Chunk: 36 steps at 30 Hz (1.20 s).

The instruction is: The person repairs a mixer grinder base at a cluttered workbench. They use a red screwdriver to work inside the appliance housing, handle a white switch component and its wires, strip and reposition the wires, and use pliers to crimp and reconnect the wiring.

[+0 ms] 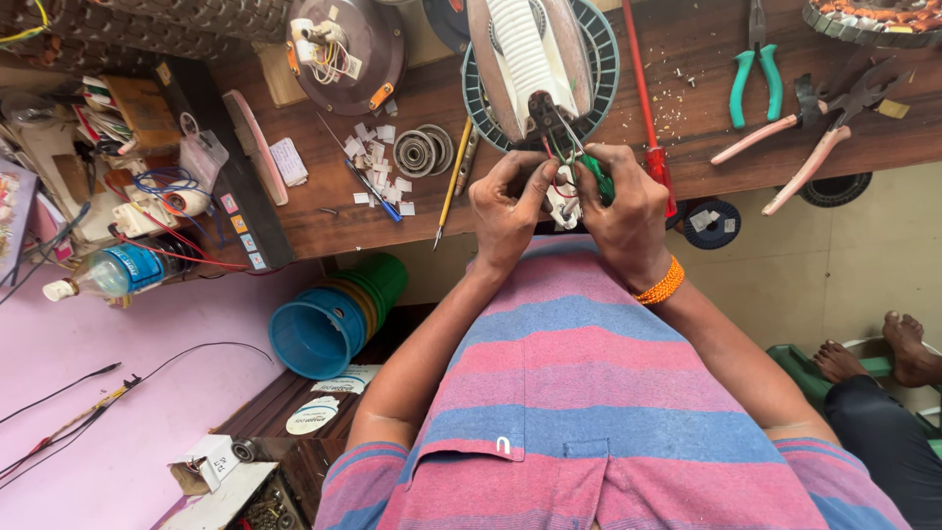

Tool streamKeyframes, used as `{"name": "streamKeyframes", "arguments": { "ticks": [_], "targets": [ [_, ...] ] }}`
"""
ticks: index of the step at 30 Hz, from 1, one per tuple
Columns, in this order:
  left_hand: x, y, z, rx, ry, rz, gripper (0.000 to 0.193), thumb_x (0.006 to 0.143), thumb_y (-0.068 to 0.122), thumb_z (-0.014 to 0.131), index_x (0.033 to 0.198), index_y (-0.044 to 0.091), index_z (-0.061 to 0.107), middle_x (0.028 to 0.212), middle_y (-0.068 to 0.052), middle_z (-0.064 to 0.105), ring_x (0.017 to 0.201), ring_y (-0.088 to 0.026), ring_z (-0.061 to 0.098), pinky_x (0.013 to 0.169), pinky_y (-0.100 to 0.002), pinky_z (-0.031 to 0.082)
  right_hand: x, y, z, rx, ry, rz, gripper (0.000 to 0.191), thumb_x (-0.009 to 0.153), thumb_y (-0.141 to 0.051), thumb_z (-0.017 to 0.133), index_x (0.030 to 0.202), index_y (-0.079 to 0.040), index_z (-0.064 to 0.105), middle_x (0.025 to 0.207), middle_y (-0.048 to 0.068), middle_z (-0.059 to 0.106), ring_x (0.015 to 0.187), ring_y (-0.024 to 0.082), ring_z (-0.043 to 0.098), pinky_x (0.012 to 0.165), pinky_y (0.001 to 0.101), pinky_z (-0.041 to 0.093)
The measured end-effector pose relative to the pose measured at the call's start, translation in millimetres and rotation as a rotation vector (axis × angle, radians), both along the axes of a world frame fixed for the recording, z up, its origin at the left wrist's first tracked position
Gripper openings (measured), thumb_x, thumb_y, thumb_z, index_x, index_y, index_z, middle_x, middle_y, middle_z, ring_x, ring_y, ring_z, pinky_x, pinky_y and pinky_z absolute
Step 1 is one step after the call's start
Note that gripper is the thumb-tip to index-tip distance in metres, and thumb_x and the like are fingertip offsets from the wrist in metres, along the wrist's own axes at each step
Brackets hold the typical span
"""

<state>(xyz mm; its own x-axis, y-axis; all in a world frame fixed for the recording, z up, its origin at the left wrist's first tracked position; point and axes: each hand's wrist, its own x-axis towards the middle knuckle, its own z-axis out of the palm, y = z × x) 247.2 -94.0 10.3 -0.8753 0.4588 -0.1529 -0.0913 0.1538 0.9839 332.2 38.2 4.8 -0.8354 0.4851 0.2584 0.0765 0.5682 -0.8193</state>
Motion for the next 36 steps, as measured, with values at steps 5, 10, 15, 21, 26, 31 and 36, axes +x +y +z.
{"name": "streamKeyframes", "arguments": {
  "ticks": [5,10,15,21,26,31,36],
  "targets": [
    [-0.7,1.7,2.1,0.033,-0.100,0.017,0.016,0.099,0.012,0.072,0.106,-0.002,0.076,0.080,-0.003,0.074,0.063,-0.003,0.062,0.053,-0.021,0.049,4.4,0.3,17.2,-0.031,-0.067,0.016,0.022,0.102,-0.001,0.076,0.121,-0.001,0.064,0.103,0.017,0.072,0.091,0.033,0.074,0.077,0.0408,0.058],
    [-2.2,0.4,4.1,0.012,0.016,0.002,0.015,0.100,0.013,0.072,0.104,-0.001,0.075,0.081,-0.001,0.074,0.067,-0.002,0.063,0.057,-0.020,0.049,0.7,-1.8,20.3,-0.019,-0.022,0.012,0.024,0.100,-0.002,0.077,0.120,0.001,0.063,0.104,0.017,0.071,0.092,0.033,0.074,0.077,0.0397,0.057],
    [-1.6,-0.9,1.5,0.040,-0.022,0.028,0.014,0.100,0.013,0.071,0.101,0.000,0.074,0.079,-0.001,0.073,0.064,-0.002,0.061,0.055,-0.020,0.047,-1.3,-4.6,15.0,-0.010,-0.010,-0.006,0.024,0.100,-0.001,0.077,0.120,0.001,0.063,0.104,0.017,0.072,0.092,0.032,0.075,0.077,0.0389,0.058],
    [-1.1,-5.0,0.2,0.035,0.025,0.023,0.014,0.101,0.014,0.071,0.103,0.000,0.074,0.080,-0.001,0.072,0.069,-0.002,0.063,0.060,-0.021,0.050,-1.7,-6.3,13.1,-0.018,-0.012,0.006,0.026,0.101,0.000,0.075,0.125,0.001,0.064,0.108,0.018,0.073,0.096,0.031,0.076,0.081,0.0383,0.059],
    [-2.2,-5.9,1.3,0.043,0.058,0.003,0.014,0.102,0.014,0.070,0.104,0.000,0.073,0.083,-0.001,0.073,0.073,-0.003,0.065,0.063,-0.021,0.052,-1.7,-7.2,13.8,0.005,-0.019,0.008,0.028,0.102,0.000,0.074,0.129,0.002,0.066,0.113,0.020,0.073,0.100,0.033,0.075,0.085,0.0395,0.059],
    [-3.4,-4.2,3.3,0.031,0.002,-0.007,0.013,0.101,0.014,0.070,0.102,0.001,0.073,0.081,-0.002,0.074,0.068,-0.003,0.065,0.059,-0.021,0.051,-2.9,-7.6,12.9,0.016,-0.021,0.002,0.028,0.102,0.001,0.073,0.129,0.002,0.065,0.114,0.020,0.073,0.101,0.033,0.075,0.086,0.0398,0.059],
    [-3.6,-1.9,5.2,0.024,0.028,-0.023,0.014,0.101,0.014,0.070,0.101,0.000,0.073,0.081,-0.003,0.075,0.068,-0.004,0.066,0.059,-0.021,0.051,-3.8,-7.9,11.4,0.044,-0.008,0.009,0.030,0.100,0.004,0.073,0.129,0.002,0.065,0.114,0.020,0.072,0.102,0.034,0.075,0.086,0.0398,0.059]
  ]
}}
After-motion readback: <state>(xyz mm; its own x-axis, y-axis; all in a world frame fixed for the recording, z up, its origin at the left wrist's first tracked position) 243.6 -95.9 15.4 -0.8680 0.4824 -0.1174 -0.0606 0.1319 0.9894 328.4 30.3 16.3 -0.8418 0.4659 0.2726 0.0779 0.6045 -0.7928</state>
